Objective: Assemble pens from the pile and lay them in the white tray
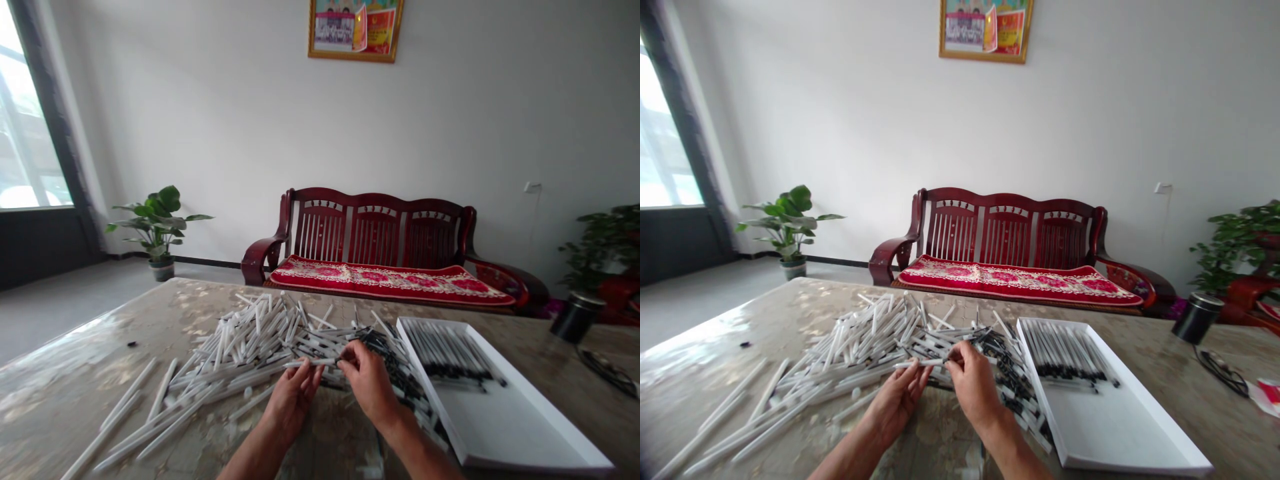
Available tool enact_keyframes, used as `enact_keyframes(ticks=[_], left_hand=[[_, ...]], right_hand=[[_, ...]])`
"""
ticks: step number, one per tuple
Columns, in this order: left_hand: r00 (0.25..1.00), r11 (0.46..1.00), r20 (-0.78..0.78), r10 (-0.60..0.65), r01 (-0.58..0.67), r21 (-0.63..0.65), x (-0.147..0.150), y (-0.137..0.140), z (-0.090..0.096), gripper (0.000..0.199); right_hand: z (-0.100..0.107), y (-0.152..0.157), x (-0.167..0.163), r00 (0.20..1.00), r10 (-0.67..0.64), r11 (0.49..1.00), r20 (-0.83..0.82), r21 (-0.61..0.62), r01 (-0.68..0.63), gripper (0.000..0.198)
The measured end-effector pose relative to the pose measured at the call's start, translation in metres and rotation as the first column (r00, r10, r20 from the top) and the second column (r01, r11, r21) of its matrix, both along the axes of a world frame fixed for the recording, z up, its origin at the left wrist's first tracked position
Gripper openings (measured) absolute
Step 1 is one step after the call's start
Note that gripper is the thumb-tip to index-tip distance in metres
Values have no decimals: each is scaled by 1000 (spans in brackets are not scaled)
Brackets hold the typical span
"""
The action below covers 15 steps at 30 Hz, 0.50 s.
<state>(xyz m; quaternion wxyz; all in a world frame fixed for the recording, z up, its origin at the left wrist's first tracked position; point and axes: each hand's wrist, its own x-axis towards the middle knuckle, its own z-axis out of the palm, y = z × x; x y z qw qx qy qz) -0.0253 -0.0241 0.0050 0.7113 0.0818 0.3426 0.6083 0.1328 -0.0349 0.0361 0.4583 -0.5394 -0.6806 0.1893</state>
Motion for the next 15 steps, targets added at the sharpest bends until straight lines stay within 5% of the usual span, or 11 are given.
enact_keyframes(ticks=[15], left_hand=[[997, 999, -70, 23, -21, 25, 4, -8, 6, 17]], right_hand=[[-3, -7, 3, 960, 80, 972, 269, 194, -135, 28]])
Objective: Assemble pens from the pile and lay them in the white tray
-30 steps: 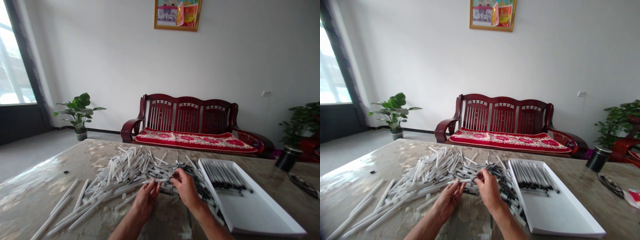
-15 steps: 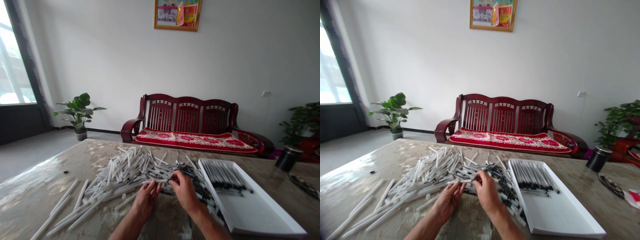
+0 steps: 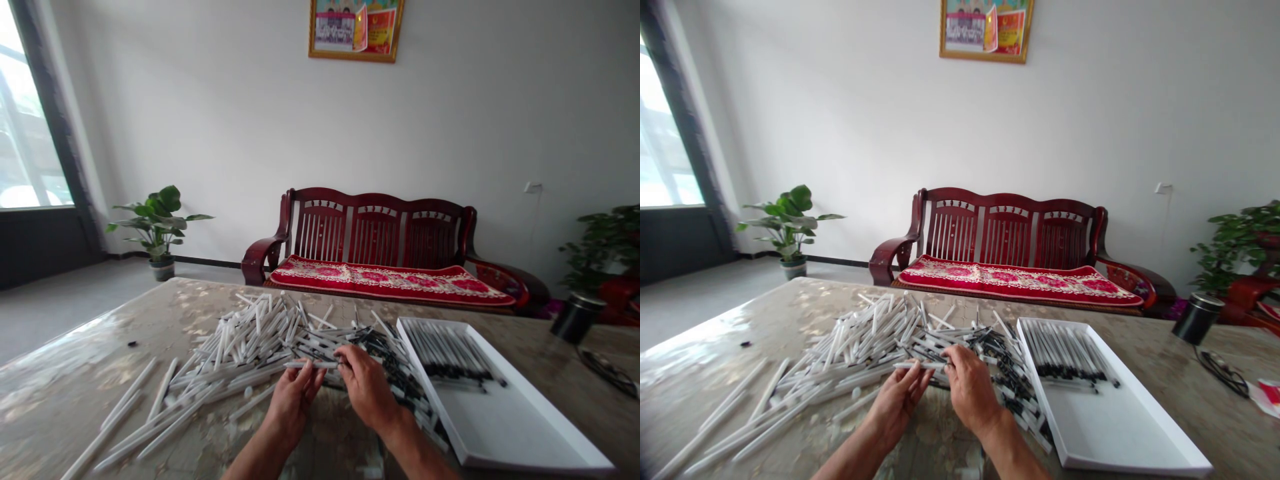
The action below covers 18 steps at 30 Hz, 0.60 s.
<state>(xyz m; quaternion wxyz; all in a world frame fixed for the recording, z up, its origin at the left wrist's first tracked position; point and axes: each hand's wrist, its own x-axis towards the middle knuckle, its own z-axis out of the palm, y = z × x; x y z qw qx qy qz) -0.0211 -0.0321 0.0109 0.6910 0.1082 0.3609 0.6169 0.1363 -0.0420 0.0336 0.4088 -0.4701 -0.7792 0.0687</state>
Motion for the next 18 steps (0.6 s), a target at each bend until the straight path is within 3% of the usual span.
enact_keyframes(ticks=[6, 11, 13, 18], left_hand=[[999, 997, -33, -35, 37, 70, 2, -4, -2, 16], [998, 997, -55, -33, 37, 64, 2, -5, -1, 14], [998, 999, -63, -27, 30, 45, 1, -4, 0, 14], [996, 998, -75, -43, 46, 43, 2, -3, -2, 13]], right_hand=[[-1, -1, -2, 998, 24, 998, -66, -51, -27, 26], [-3, 1, -3, 969, -17, 962, -247, -267, -51, 31], [-2, 1, -1, 975, -10, 968, -223, -246, -47, 33], [-3, 1, 1, 995, -19, 999, -101, -45, 15, 31]])
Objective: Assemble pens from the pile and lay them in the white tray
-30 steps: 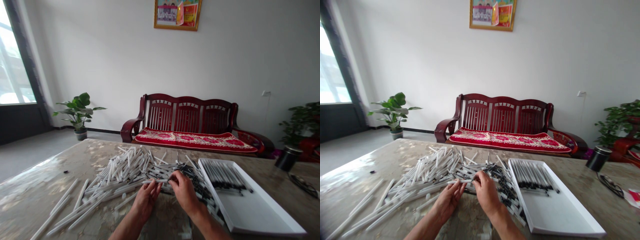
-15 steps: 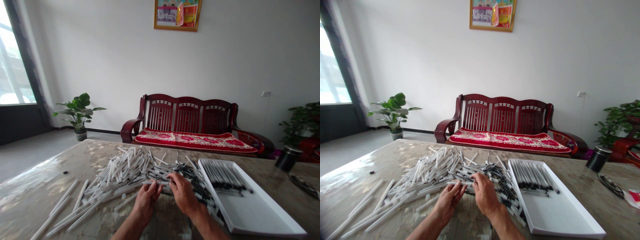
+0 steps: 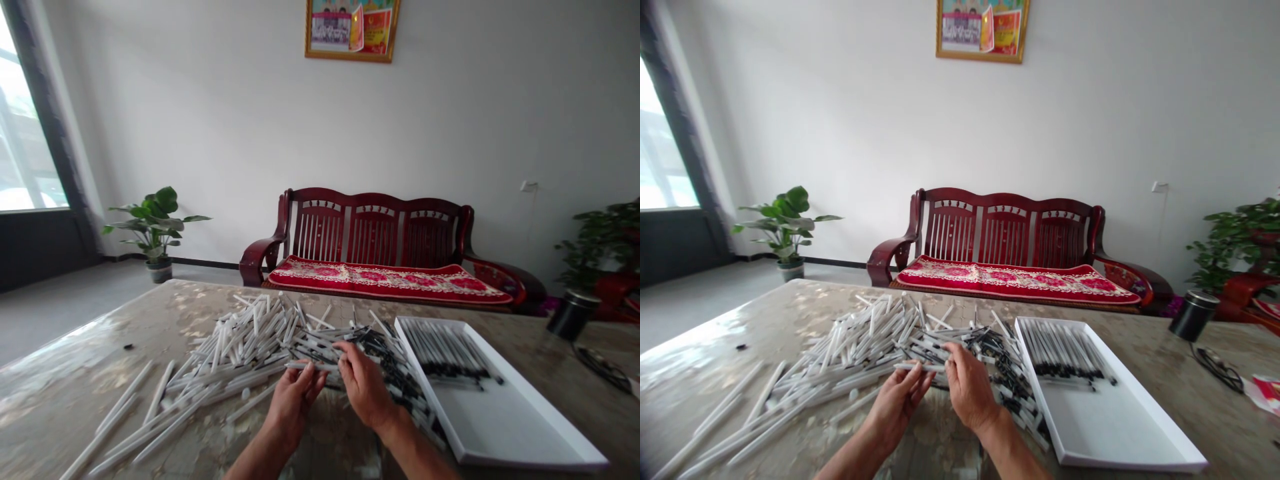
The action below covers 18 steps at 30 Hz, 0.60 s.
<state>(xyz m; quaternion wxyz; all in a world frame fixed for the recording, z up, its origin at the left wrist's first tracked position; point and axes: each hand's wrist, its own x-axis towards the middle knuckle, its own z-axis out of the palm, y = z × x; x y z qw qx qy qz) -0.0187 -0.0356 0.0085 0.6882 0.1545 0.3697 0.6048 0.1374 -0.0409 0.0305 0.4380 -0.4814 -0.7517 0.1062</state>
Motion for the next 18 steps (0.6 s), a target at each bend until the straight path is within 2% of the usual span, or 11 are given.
enact_keyframes(ticks=[2, 6, 8, 12, 14, 18], left_hand=[[1000, 1000, -8, -5, 5, 10, 1, 0, -2, 14], [999, 1000, -36, 21, -21, 8, 1, 2, -3, 14], [998, 999, -43, 38, -38, -2, -1, 4, -2, 14], [998, 999, -37, 48, -48, -9, -3, 6, -1, 15], [998, 999, -41, 39, -39, -3, -3, 5, -2, 15], [997, 999, -62, 37, -36, 25, -2, 5, -7, 13]], right_hand=[[-2, 1, -1, 1000, -7, 999, -20, -35, 6, 30], [-6, 3, -2, 996, -40, 974, -82, -225, 21, 31], [-7, 3, 0, 999, -47, 978, -19, -205, 42, 31], [-10, 3, 3, 990, -69, 993, 126, -89, 80, 20], [-12, 4, 3, 979, -95, 992, 181, -65, 108, 23], [-16, 6, 2, 953, -152, 979, 262, -93, 182, 39]])
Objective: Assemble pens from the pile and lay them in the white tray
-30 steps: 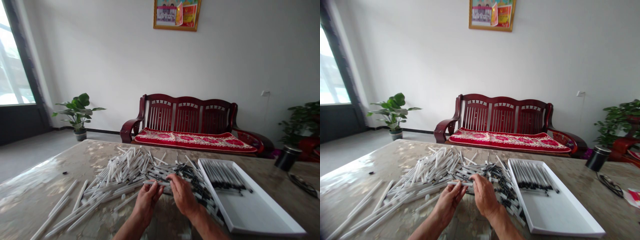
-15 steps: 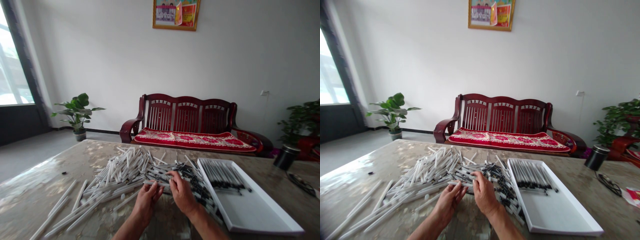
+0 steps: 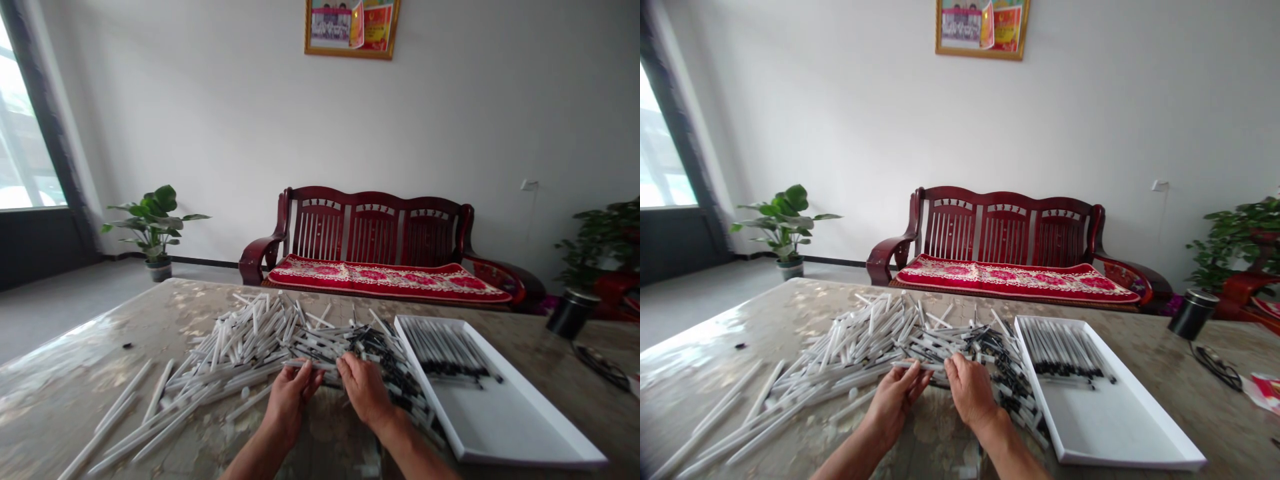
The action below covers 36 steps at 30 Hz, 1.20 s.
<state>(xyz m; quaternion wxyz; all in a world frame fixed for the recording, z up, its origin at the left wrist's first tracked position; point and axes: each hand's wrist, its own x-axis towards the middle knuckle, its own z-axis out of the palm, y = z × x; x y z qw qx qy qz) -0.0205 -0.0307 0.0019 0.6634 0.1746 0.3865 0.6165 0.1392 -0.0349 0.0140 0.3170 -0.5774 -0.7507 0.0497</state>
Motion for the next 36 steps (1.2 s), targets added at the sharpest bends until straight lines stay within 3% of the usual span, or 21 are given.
enact_keyframes(ticks=[6, 12, 17, 22, 27, 32, 36], left_hand=[[1000, 1000, -6, -5, 5, 3, 1, 0, -1, 13], [1000, 1000, 4, -15, 15, 5, 2, -2, 0, 13], [1000, 1000, 2, -14, 14, 2, 1, -1, -1, 14], [1000, 1000, 8, -8, 8, -11, 2, -2, -2, 15], [1000, 1000, 9, -18, 18, 6, 0, -1, -2, 15], [999, 998, -10, -36, 36, 45, -1, -2, -3, 25], [998, 995, -50, -44, 48, 91, -1, 0, -4, 33]], right_hand=[[0, -2, -1, 998, 55, 998, -36, 40, -54, 29], [-2, -1, -1, 997, 5, 999, -80, -52, -9, 46], [0, -2, -1, 997, 48, 999, -62, 9, -48, 24], [-3, -1, -2, 999, -3, 999, -48, -43, 1, 42], [-2, -3, -3, 994, 40, 997, -103, -60, -46, 38], [-2, -3, -8, 938, 26, 976, -346, -193, -98, 42], [-4, -2, -11, 806, -53, 880, -590, -409, -241, 45]])
